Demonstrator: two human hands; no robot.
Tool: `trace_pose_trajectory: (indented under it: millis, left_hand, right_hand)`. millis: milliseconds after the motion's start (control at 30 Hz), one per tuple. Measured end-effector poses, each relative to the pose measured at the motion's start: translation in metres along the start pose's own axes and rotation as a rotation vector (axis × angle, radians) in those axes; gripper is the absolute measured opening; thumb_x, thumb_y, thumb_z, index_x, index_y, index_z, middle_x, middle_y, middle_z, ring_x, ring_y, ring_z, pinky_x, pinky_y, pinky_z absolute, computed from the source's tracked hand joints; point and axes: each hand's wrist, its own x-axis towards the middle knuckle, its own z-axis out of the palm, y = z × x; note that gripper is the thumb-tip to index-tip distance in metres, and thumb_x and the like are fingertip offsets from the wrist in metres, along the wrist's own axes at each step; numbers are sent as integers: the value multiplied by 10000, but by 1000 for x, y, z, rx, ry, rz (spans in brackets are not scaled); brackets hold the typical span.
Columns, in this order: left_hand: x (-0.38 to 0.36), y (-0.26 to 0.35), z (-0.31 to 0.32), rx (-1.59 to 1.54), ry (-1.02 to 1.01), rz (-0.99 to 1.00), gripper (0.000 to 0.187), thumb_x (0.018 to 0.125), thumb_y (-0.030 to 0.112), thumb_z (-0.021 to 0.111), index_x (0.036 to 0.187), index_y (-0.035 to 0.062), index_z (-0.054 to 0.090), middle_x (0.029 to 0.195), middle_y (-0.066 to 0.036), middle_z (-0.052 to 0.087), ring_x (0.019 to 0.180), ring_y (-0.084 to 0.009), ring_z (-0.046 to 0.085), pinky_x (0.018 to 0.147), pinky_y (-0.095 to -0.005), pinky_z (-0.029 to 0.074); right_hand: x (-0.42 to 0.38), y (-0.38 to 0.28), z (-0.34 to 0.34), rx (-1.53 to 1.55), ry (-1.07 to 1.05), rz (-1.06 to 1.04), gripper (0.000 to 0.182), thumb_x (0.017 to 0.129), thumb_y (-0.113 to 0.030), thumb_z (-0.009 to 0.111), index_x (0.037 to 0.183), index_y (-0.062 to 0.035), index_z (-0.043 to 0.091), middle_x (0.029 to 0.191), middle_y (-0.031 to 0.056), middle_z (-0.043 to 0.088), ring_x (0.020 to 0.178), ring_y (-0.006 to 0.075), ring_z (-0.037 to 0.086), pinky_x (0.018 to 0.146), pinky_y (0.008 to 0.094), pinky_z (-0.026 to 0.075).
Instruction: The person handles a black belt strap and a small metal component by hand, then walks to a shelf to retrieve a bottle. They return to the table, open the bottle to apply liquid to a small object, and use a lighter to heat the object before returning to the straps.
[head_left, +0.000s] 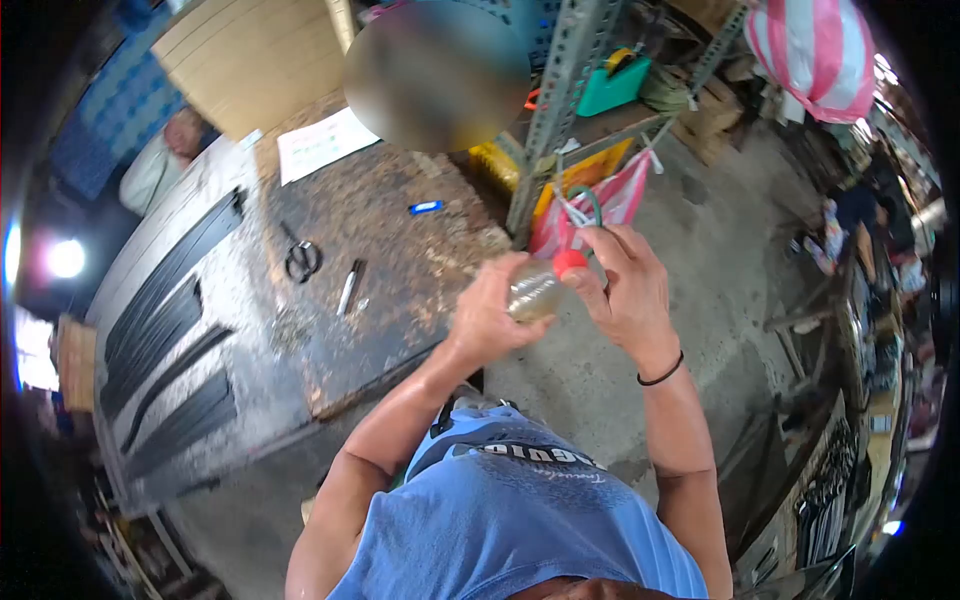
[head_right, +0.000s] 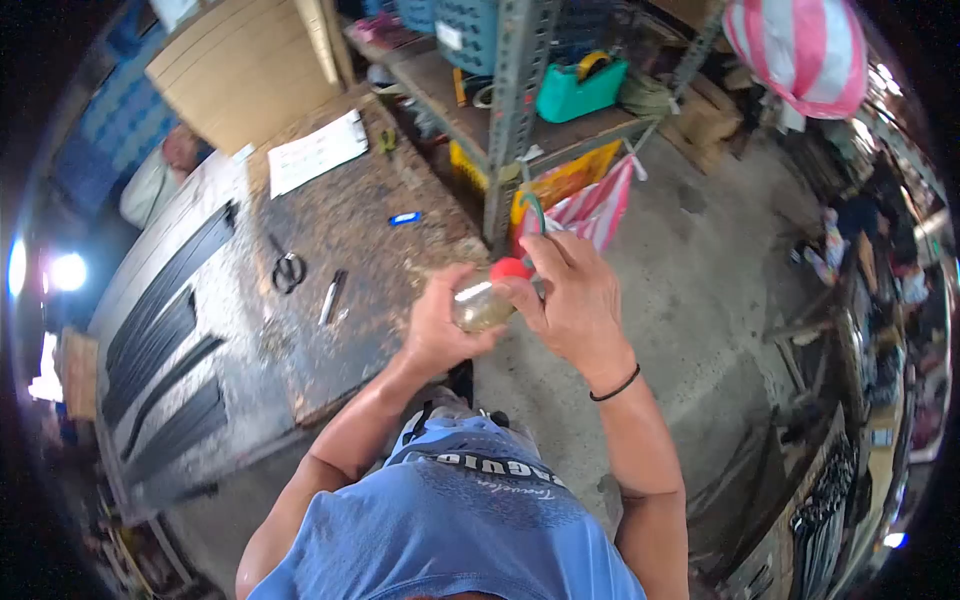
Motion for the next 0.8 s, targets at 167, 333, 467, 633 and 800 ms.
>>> trace_pose_trajectory:
  millis: [167,333,467,633,800]
  left_hand:
    - [-47,35,-4,147,16,-82,765,638,310,820,1275,64,474,1115,-184,608,1035,-368,603,884,-438,502]
    - [-63,48,-27,49,-23,-87,776,656,312,819,1291,62,450,1118,-176,620,1028,-361,621,868,-434,508]
    - [-63,39,-49,-149,-146,-31,780,653,318,824,1287,68,446,1157,-168,615,1045,-365,620,873,-432,509]
    - [-58,15,-91,-383,-365,88,824,632,319,848,1301,47,452,1221,-170,591,1092,-360,616,911,-417,506]
    - [-43,-13,-141,-691,-727,84,851,656,301,841,1347,9,441,1274,-161,565,1188,-258,556,1000,-390,441]
  right_hand:
    - [-30,-9,14,-61,-49,-144,442,797,-479,701,821,-55,578,758,111,525,706,320,576,586,425,460]
    - [-30,-29,10,-63,-2,-263,385,808,-377,701,677,-75,502,681,95,453,607,300,529,514,422,413]
    - [-22,-53,0,-30,-16,-393,394,789,-365,712,653,-78,478,668,81,405,568,274,469,496,404,371]
    - [-6,-87,5,-20,-67,-538,421,799,-401,700,655,-75,477,681,80,420,574,275,472,499,392,370]
    - [17,-129,20,16,-151,-606,511,800,-539,667,693,-66,506,720,87,442,606,287,479,530,398,391]
